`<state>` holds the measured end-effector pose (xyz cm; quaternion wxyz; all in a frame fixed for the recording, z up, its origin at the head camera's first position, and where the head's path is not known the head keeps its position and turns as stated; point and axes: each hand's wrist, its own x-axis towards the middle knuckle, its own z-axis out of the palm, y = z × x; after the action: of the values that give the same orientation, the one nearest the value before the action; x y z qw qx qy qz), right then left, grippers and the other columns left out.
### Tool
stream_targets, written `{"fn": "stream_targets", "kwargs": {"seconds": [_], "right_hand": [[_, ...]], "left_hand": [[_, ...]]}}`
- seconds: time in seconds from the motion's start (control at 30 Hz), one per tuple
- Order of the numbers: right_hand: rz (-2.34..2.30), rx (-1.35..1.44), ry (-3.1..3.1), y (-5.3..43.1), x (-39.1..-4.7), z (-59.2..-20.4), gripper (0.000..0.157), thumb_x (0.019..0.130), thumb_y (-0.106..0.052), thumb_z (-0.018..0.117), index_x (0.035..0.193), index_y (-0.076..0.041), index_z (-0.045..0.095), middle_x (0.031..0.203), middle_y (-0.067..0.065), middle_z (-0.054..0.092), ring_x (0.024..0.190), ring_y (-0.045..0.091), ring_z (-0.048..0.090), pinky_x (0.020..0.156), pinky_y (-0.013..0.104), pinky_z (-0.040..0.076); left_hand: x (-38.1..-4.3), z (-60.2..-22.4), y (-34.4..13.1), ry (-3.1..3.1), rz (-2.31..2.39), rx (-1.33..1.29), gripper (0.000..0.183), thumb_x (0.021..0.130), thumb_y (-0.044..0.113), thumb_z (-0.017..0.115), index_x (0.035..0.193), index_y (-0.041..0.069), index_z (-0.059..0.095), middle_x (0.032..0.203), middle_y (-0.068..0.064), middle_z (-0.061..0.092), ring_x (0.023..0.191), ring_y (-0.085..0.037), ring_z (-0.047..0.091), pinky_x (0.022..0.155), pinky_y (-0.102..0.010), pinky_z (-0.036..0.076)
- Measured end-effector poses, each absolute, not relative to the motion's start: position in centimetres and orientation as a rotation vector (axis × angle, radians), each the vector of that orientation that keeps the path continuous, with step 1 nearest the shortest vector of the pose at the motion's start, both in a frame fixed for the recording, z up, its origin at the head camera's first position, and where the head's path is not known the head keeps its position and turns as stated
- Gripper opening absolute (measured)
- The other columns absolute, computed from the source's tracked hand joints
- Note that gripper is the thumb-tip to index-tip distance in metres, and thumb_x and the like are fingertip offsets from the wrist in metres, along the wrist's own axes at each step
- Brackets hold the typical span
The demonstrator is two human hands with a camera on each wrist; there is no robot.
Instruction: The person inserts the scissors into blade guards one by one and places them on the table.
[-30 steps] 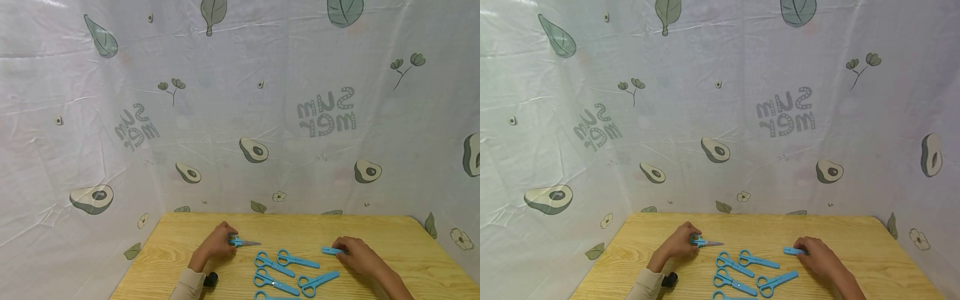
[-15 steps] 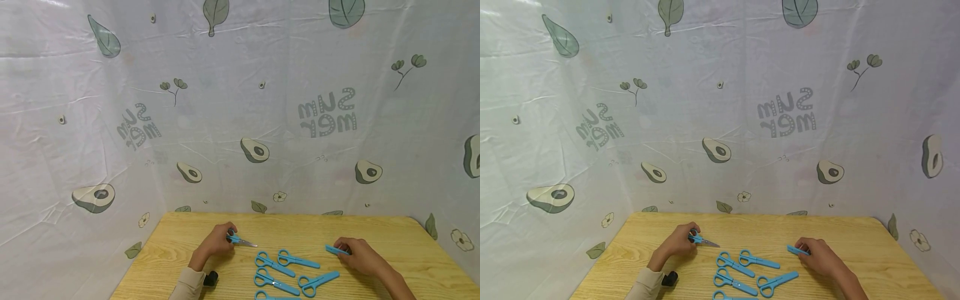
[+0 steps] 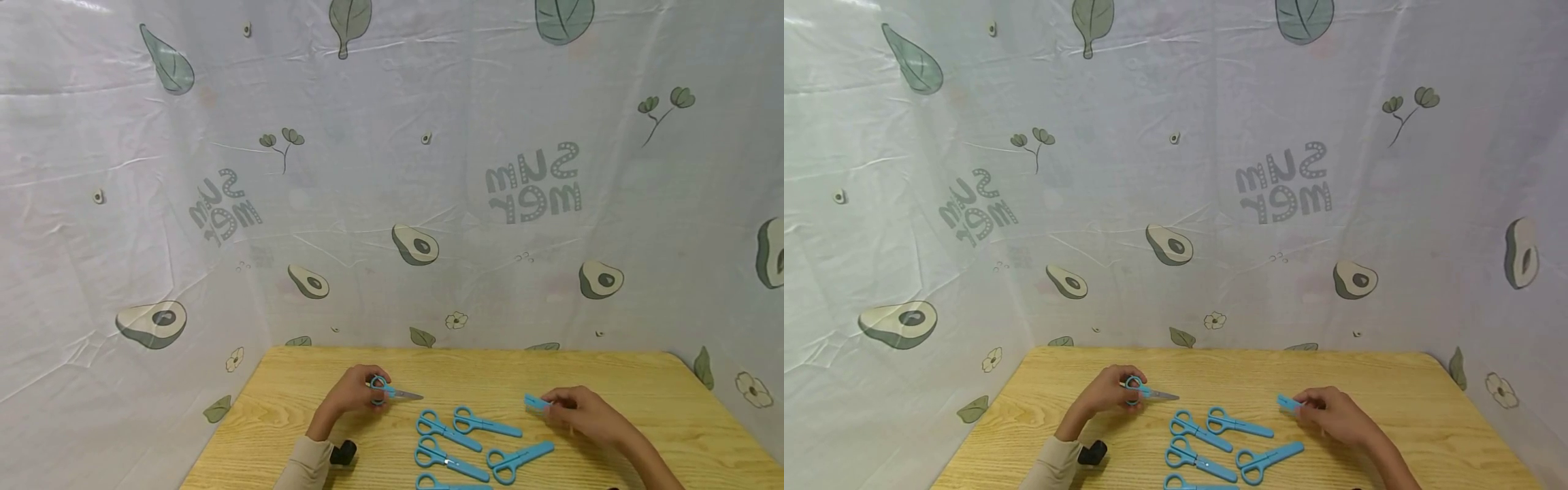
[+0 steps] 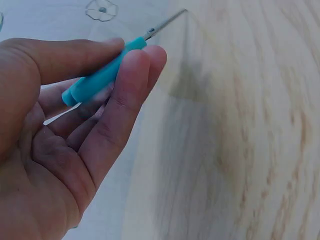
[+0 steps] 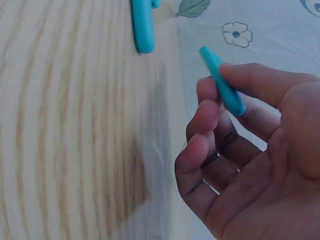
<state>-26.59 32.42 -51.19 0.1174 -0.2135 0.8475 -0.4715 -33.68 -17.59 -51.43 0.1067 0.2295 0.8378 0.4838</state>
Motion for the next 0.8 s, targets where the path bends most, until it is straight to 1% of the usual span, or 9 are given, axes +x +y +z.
{"fn": "stream_targets", "kwargs": {"seconds": [0.07,0.17,0.3,0.37,0.47,0.57,0.7,0.73,0.8], "right_hand": [[-1.44,-0.626,2.417,32.5,-26.7,-51.1,0.04,0.112,-0.013,0.056,0.136,0.019,0.06,0.09,0.005,0.069,0.062,0.013,0.054,0.055,0.031,0.053],[-1.492,-0.625,2.351,32.5,-26.7,-51.0,0.042,0.113,-0.012,0.053,0.138,0.022,0.056,0.091,0.005,0.068,0.064,0.015,0.054,0.057,0.032,0.052],[-1.528,-0.584,2.311,32.3,-26.6,-50.9,0.043,0.114,-0.013,0.052,0.14,0.021,0.055,0.096,0.004,0.068,0.071,0.015,0.056,0.06,0.031,0.053],[-1.549,-0.564,2.282,32.1,-26.6,-50.9,0.044,0.114,-0.014,0.052,0.141,0.02,0.055,0.096,0.004,0.068,0.07,0.014,0.055,0.061,0.031,0.052],[-1.584,-0.53,2.221,31.8,-26.5,-50.6,0.044,0.114,-0.016,0.052,0.142,0.018,0.055,0.096,0.003,0.067,0.067,0.011,0.049,0.061,0.031,0.049],[-1.619,-0.496,2.163,31.5,-26.4,-50.4,0.045,0.115,-0.018,0.052,0.144,0.016,0.055,0.097,0.002,0.067,0.067,0.009,0.045,0.062,0.031,0.045],[-1.651,-0.486,2.131,31.3,-26.4,-50.1,0.045,0.116,-0.019,0.05,0.145,0.015,0.054,0.098,0.002,0.066,0.07,0.01,0.046,0.063,0.031,0.042],[-1.653,-0.481,2.133,31.3,-26.4,-50.1,0.044,0.116,-0.019,0.05,0.144,0.014,0.055,0.098,0.001,0.066,0.071,0.01,0.047,0.063,0.032,0.042],[-1.654,-0.471,2.14,31.2,-26.3,-50.0,0.042,0.115,-0.019,0.051,0.142,0.013,0.058,0.097,0.001,0.066,0.071,0.01,0.047,0.063,0.032,0.041]], "left_hand": [[-33.6,-51.2,-17.6,2.393,1.495,0.628,0.025,0.101,0.003,0.07,0.124,-0.008,0.071,0.091,-0.009,0.072,0.076,-0.02,0.078,0.067,-0.037,0.068],[-33.5,-50.7,-17.7,2.341,1.547,0.595,0.029,0.103,0.006,0.067,0.127,-0.009,0.069,0.09,-0.007,0.074,0.081,-0.024,0.078,0.071,-0.039,0.068],[-33.5,-50.4,-17.8,2.273,1.612,0.581,0.034,0.103,0.008,0.07,0.131,-0.011,0.066,0.09,-0.006,0.076,0.087,-0.031,0.08,0.075,-0.041,0.068],[-33.6,-50.3,-18.0,2.247,1.634,0.58,0.037,0.103,0.009,0.072,0.133,-0.011,0.065,0.091,-0.005,0.077,0.09,-0.032,0.08,0.076,-0.042,0.068],[-33.6,-50.2,-18.1,2.231,1.645,0.583,0.04,0.103,0.01,0.072,0.136,-0.01,0.064,0.092,-0.003,0.076,0.092,-0.032,0.08,0.077,-0.041,0.068],[-33.5,-50.0,-18.1,2.215,1.652,0.587,0.041,0.103,0.01,0.072,0.137,-0.01,0.062,0.093,-0.001,0.075,0.095,-0.037,0.08,0.078,-0.041,0.068],[-33.3,-49.6,-18.1,2.209,1.657,0.601,0.038,0.103,0.01,0.072,0.136,-0.006,0.065,0.094,-0.001,0.074,0.101,-0.049,0.077,0.08,-0.043,0.068],[-33.3,-49.5,-18.1,2.21,1.658,0.607,0.036,0.103,0.01,0.072,0.136,-0.005,0.066,0.094,-0.001,0.074,0.102,-0.05,0.076,0.08,-0.043,0.068],[-33.1,-49.4,-18.2,2.22,1.658,0.616,0.034,0.103,0.01,0.072,0.134,-0.002,0.067,0.095,-0.002,0.075,0.101,-0.049,0.077,0.081,-0.046,0.068]]}}
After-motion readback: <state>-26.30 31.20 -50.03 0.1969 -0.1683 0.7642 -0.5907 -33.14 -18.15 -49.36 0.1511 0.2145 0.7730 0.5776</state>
